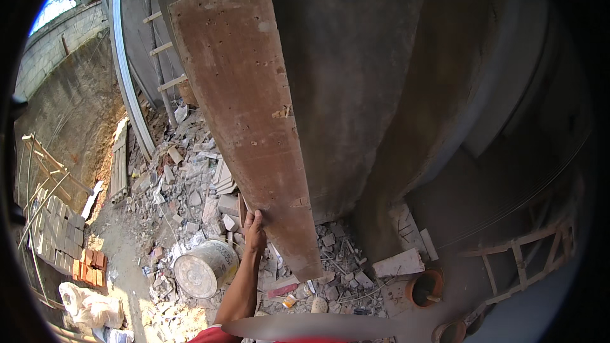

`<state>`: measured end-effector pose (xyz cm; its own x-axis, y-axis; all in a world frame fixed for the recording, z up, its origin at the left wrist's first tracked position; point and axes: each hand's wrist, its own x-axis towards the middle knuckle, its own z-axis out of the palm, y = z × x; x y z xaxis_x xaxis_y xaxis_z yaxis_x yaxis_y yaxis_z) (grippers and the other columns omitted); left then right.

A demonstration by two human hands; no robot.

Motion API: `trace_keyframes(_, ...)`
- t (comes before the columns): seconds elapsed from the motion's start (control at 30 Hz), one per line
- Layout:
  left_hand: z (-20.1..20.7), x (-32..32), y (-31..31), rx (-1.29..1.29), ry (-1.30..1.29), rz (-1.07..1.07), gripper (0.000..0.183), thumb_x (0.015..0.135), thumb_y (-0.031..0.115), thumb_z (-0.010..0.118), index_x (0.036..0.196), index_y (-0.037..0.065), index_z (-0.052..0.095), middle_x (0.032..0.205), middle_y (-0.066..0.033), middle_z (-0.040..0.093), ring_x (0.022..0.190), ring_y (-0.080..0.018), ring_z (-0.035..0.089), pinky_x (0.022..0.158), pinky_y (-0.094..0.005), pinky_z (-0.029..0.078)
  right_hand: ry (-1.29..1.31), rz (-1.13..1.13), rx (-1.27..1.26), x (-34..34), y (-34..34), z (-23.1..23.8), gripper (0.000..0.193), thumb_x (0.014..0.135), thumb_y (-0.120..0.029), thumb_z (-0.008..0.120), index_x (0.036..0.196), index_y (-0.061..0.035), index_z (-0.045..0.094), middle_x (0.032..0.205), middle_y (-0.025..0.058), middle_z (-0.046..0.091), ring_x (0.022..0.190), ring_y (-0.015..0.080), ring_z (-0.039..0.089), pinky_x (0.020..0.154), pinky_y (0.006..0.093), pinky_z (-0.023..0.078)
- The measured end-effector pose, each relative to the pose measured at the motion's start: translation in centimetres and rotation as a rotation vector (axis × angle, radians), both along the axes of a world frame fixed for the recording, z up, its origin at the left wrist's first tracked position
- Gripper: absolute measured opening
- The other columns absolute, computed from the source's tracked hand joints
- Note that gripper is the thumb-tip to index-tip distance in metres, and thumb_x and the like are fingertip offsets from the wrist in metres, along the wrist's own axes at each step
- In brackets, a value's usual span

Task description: The person sits on the floor and uses a hammer to repeatedly strike a large rectangular tile, then walks to another area to pick up a second tile and continues hammering it. The tiles are handled one at a time and struck multiple times on their surfaces.

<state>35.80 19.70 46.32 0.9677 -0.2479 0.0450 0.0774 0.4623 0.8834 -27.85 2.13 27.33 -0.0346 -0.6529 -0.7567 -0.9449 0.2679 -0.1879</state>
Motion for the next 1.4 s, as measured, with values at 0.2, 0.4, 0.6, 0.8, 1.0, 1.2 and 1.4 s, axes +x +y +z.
trace_keyframes(0.2, -3.9, 3.2, 0.5, 0.427, -0.058, 0.016, 0.031, 0.102, 0.034, 0.057, 0.109, 0.004, 0.06, 0.103, -0.0025, 0.06, 0.098, -0.0135, 0.053, 0.09, -0.029, 0.041, 0.051, 0.099, 0.057, 2.2, 0.5, -1.4, 0.038, 0.083, -0.025, 0.068, 0.108, 0.0037, 0.064, 0.095, 0.0219, 0.069, 0.083, 0.0352, 0.069, 0.075, 0.0467, 0.056)
trace_keyframes(0.4, -4.6, 2.3, 2.7, 0.623, -0.144, 0.069, 0.043, 0.099, 0.037, 0.059, 0.118, -0.001, 0.062, 0.108, -0.014, 0.066, 0.104, -0.023, 0.061, 0.095, -0.0358, 0.045, 0.02, 0.523, -0.015, 5.3, -2.4, -1.5, 0.043, 0.076, -0.017, 0.074, 0.11, 0.0064, 0.061, 0.102, 0.0231, 0.069, 0.085, 0.0352, 0.071, 0.08, 0.0442, 0.057)
trace_keyframes(0.6, -7.7, -8.6, 14.0, 1.016, -0.093, 0.224, 0.053, 0.091, 0.042, 0.066, 0.124, 0.001, 0.062, 0.124, -0.0227, 0.062, 0.118, -0.0362, 0.057, 0.103, -0.0414, 0.043, -0.267, 0.683, 0.331, 18.8, -3.4, 3.1, 0.04, 0.085, -0.017, 0.072, 0.118, -0.0004, 0.056, 0.078, 0.0092, 0.065, 0.052, 0.0156, 0.061, 0.043, 0.0318, 0.048)
trace_keyframes(0.8, -13.1, -30.4, 31.9, 1.482, 0.683, 0.058, 0.091, 0.083, 0.069, 0.061, 0.137, -0.003, 0.053, 0.138, -0.032, 0.051, 0.132, -0.0432, 0.046, 0.112, -0.0455, 0.036, -0.345, 1.591, 0.112, 34.9, 6.3, 4.0, 0.051, 0.083, -0.033, 0.071, 0.119, 0.0011, 0.059, 0.095, 0.0245, 0.069, 0.092, 0.0423, 0.067, 0.08, 0.0485, 0.052)
trace_keyframes(1.0, -15.2, -46.8, 38.6, 0.7, 1.328, 0.075, 0.101, 0.086, 0.076, 0.048, 0.142, -0.008, 0.046, 0.144, -0.0316, 0.047, 0.137, -0.0393, 0.044, 0.113, -0.0405, 0.034, -0.623, 2.134, 0.035, 51.4, 24.5, 5.5, 0.054, 0.087, -0.027, 0.064, 0.133, -0.0025, 0.051, 0.101, 0.0237, 0.067, 0.095, 0.0454, 0.064, 0.083, 0.0534, 0.051)
trace_keyframes(1.2, -15.9, -45.9, 46.4, 0.739, 1.311, 0.2, 0.073, 0.096, 0.059, 0.051, 0.133, -0.003, 0.059, 0.129, -0.0183, 0.061, 0.122, -0.0263, 0.054, 0.103, -0.0349, 0.041, -0.652, 2.126, -0.127, 62.5, 41.3, 4.4, 0.044, 0.088, -0.028, 0.065, 0.121, -0.0016, 0.053, 0.098, 0.0224, 0.066, 0.089, 0.0438, 0.065, 0.079, 0.0525, 0.052)
trace_keyframes(1.4, -14.9, -41.3, 54.9, 0.524, 1.282, 0.578, 0.048, 0.097, 0.044, 0.061, 0.114, 0.0, 0.067, 0.096, -0.0023, 0.062, 0.088, -0.0152, 0.055, 0.081, -0.0295, 0.045, -0.782, 2.326, -0.305, 69.1, 47.4, 3.7, 0.038, 0.088, -0.027, 0.065, 0.117, -0.0035, 0.058, 0.107, 0.0132, 0.065, 0.104, 0.0344, 0.06, 0.087, 0.0451, 0.051)
